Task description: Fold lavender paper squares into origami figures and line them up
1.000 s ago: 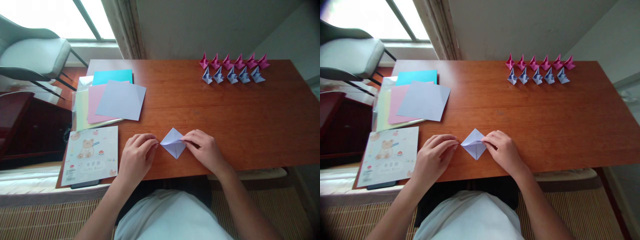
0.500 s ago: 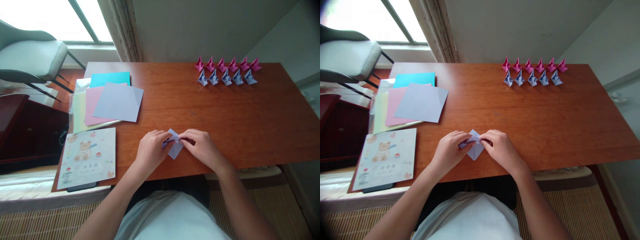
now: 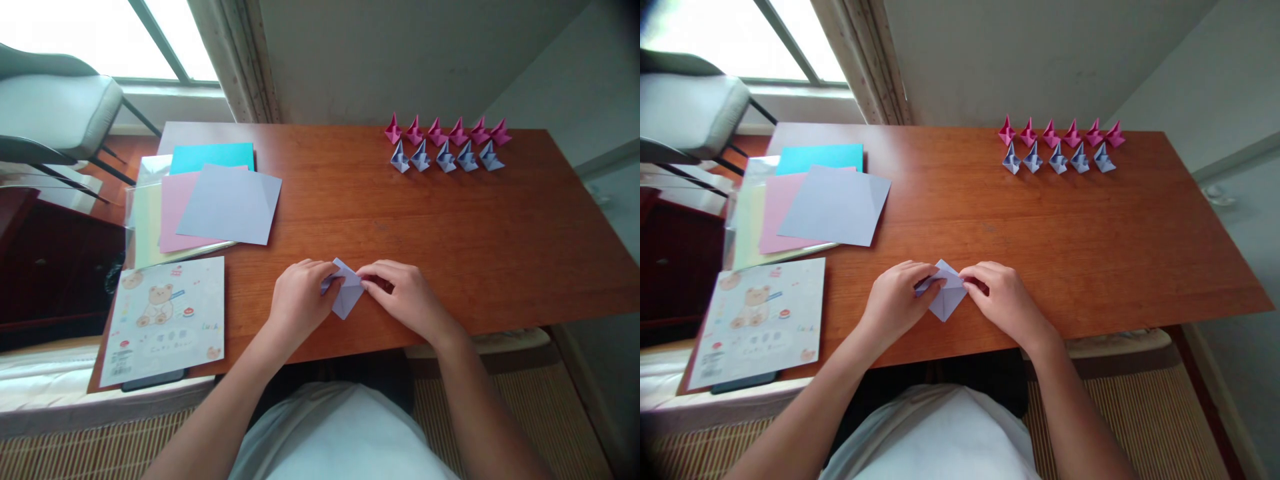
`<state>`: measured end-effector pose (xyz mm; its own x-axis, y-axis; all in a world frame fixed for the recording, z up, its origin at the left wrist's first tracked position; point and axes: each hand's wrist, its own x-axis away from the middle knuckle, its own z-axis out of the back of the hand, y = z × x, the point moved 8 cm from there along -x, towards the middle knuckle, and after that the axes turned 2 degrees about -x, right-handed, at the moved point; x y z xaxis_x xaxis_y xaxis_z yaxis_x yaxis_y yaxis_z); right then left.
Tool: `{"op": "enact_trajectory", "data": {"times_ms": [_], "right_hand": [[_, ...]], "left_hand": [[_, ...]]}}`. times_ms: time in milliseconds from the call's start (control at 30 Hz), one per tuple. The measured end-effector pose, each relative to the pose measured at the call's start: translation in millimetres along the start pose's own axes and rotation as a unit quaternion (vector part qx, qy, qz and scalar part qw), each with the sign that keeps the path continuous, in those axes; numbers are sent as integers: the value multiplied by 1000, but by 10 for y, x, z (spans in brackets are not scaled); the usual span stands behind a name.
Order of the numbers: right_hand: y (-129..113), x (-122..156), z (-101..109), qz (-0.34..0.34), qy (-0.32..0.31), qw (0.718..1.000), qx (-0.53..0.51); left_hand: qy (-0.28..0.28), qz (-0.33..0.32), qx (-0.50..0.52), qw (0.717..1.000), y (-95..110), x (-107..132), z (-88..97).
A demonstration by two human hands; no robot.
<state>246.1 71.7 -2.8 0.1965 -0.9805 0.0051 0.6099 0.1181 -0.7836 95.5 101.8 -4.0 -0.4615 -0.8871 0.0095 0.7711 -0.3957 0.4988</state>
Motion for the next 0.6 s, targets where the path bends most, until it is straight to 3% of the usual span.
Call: {"op": "enact_trajectory", "data": {"times_ms": [300, 467, 600], "right_hand": [[-3, -39, -87, -27, 52, 997, 47], [0, -51, -108, -37, 75, 995, 58], [-11, -65, -126, -46, 68, 994, 70]], "left_hand": [[10, -5, -11, 1000, 31, 7, -8], [55, 16, 56, 997, -38, 76, 26], [89, -3, 74, 993, -48, 139, 50]]}}
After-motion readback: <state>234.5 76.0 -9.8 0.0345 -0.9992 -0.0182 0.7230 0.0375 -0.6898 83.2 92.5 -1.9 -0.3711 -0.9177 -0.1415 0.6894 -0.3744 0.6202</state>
